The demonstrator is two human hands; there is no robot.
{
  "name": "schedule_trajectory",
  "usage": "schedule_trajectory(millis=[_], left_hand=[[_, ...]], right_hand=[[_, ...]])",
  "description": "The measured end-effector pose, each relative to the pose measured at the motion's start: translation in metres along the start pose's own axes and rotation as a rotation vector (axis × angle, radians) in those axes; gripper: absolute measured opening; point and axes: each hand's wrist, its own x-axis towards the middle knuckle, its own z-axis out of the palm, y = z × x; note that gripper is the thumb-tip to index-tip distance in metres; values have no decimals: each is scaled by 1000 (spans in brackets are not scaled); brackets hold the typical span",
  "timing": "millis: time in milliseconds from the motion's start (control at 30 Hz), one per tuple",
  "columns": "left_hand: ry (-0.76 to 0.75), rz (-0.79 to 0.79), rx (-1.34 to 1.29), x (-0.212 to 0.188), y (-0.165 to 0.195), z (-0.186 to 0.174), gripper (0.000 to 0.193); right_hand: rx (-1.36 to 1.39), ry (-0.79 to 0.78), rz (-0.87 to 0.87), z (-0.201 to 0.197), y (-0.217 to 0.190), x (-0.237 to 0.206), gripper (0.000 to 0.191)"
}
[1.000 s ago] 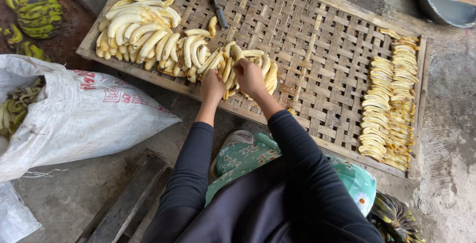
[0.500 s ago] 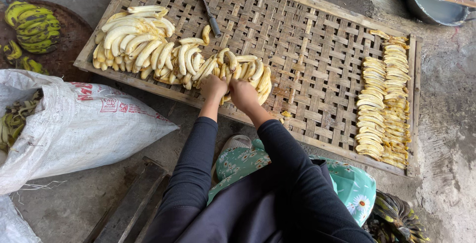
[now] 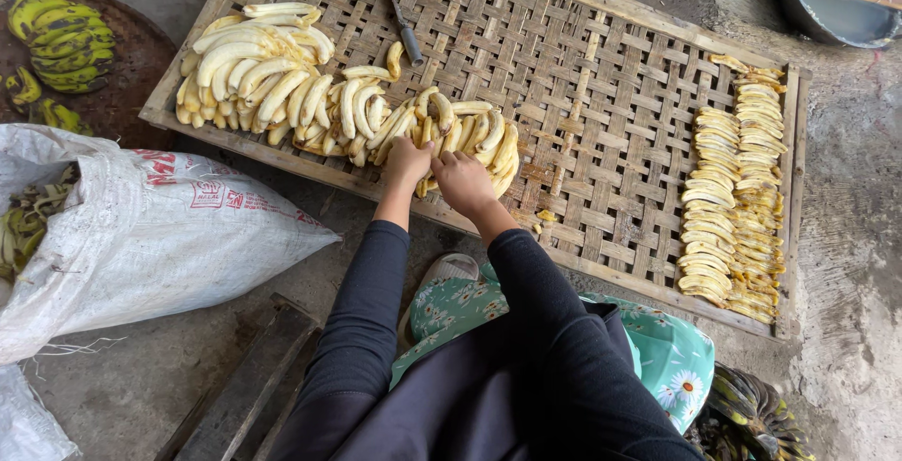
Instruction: The person sits on the ground and arranges peeled bananas in rows on a woven bamboo drying tray, picking bananas one at a time from a pile and placing them in neat lines next to already arranged bananas. A knife rests on the tray but is not used.
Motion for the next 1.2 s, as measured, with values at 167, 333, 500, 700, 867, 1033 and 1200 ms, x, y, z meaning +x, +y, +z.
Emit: schedule_trajectory(millis=[167,333,500,700,867,1033,1200], left_hand=[[-121,0,-372,-1,-11,4,39],[-198,-287,-614,10,-15,5,46],[-198,-346,-610,10,-14,4,28],[-93,-23,-511,-3,11,-15,25],[-401,156,-513,-4,31,-27,32],[-149,327,-341,34,42,-38,24],[267,309,160,90,58,-45,26]], right_hand=[[80,159,49,-1,10,-2,8],[281,253,252,-5,14,5,11],[576,308,448,-9,17,17,14],[1272,168,715,-5,21,44,36],[1992,95,824,-5,35,50,38],[2211,186,853,-5,63,37,24],[2275,319,1052,-15,97,31,22]])
